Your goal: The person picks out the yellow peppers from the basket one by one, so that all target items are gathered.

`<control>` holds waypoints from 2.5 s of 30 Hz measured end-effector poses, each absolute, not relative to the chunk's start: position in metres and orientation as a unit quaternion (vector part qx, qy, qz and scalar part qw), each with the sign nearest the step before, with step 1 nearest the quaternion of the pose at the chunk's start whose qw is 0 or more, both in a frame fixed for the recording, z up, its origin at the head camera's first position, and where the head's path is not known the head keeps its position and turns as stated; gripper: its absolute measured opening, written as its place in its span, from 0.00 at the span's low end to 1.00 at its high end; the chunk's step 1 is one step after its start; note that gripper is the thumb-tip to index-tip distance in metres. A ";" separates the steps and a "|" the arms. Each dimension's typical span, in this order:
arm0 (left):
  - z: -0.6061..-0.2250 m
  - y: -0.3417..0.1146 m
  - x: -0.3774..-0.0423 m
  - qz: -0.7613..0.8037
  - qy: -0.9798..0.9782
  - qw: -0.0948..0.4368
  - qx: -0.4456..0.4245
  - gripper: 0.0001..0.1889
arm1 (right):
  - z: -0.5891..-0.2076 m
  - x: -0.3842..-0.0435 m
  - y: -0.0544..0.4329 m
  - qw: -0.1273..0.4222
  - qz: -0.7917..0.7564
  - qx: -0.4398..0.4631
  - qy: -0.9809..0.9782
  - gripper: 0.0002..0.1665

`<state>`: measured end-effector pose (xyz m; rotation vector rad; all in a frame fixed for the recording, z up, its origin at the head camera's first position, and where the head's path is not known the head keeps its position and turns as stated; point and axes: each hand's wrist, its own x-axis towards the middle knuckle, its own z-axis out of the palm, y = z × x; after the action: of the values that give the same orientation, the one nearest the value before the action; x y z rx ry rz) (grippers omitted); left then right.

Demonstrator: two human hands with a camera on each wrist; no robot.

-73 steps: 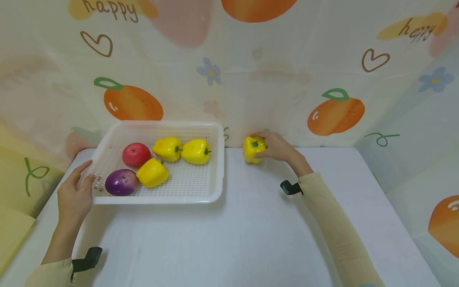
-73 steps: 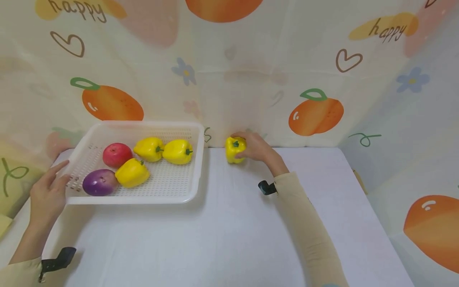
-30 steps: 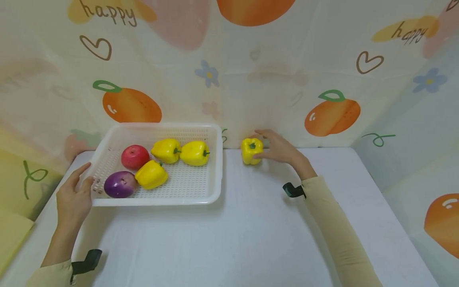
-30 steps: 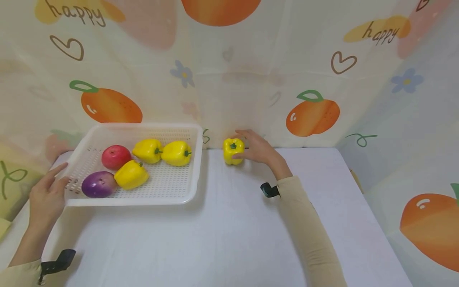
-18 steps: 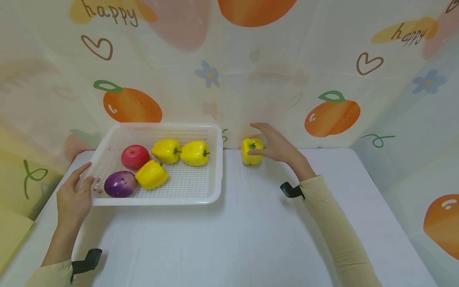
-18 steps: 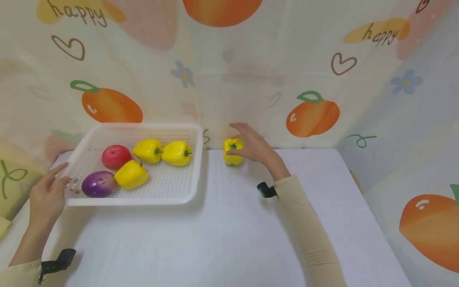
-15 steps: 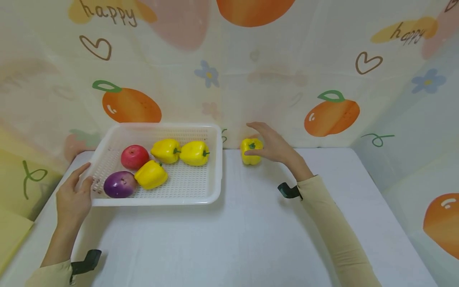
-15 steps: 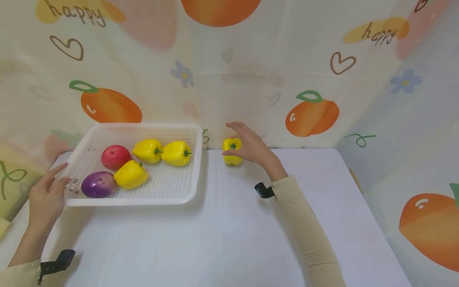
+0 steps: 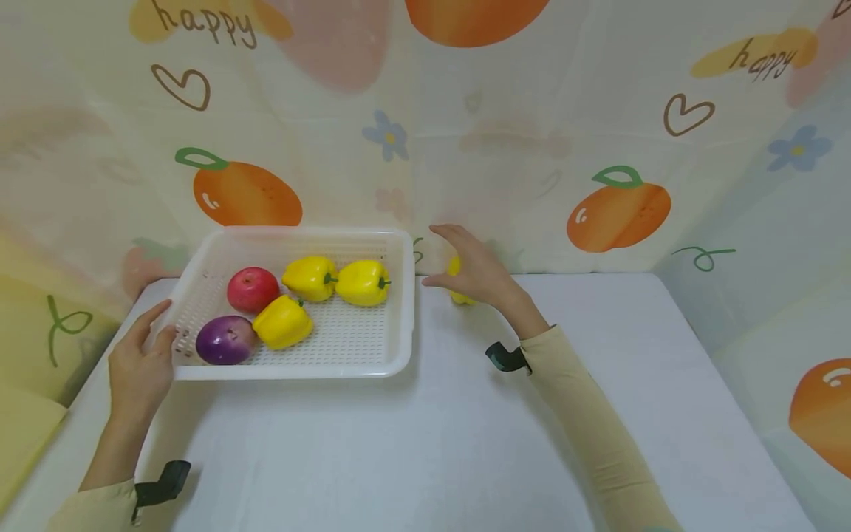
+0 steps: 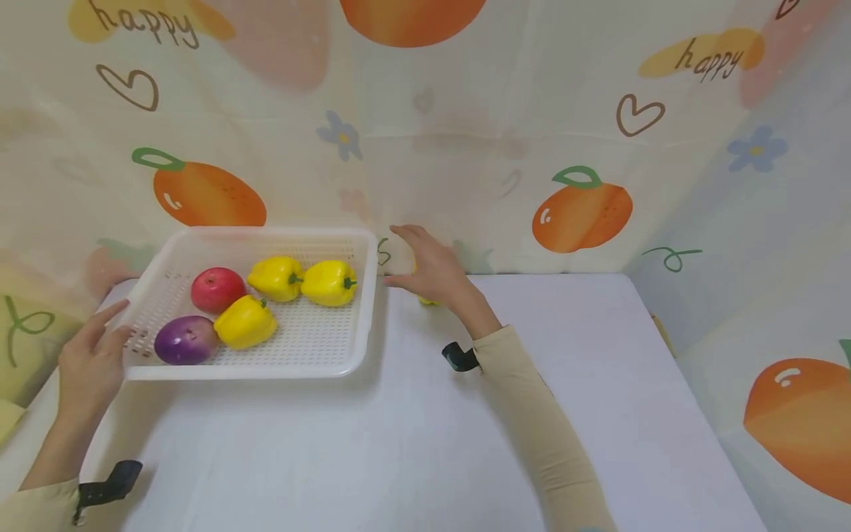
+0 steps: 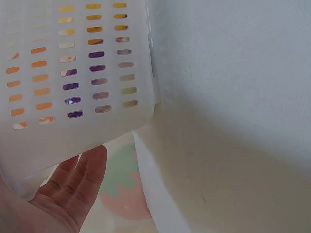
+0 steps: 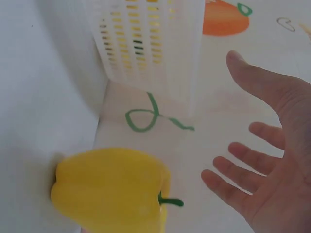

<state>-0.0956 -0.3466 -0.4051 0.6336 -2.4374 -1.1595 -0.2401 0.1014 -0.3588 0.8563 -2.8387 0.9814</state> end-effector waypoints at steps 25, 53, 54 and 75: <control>-0.407 -0.344 -0.098 -0.412 -0.864 0.172 0.232 0.24 | -0.369 -0.239 0.033 -0.029 0.324 0.337 -0.884 0.48; -0.408 -0.346 -0.097 -0.410 -0.861 0.199 0.226 0.23 | -0.384 -0.261 -0.030 -0.071 0.001 0.282 -0.957 0.56; -0.408 -0.346 -0.096 -0.410 -0.860 0.201 0.227 0.23 | -0.384 -0.261 -0.030 -0.069 0.015 0.282 -0.957 0.54; -0.407 -0.344 -0.097 -0.425 -0.852 0.192 0.237 0.23 | -0.382 -0.264 -0.020 -0.067 0.198 0.350 -0.913 0.47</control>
<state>-0.0971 -0.3441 -0.4074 0.6662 -2.3919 -1.1924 -0.2637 -0.0202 -0.3820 1.1499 -2.9969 0.6515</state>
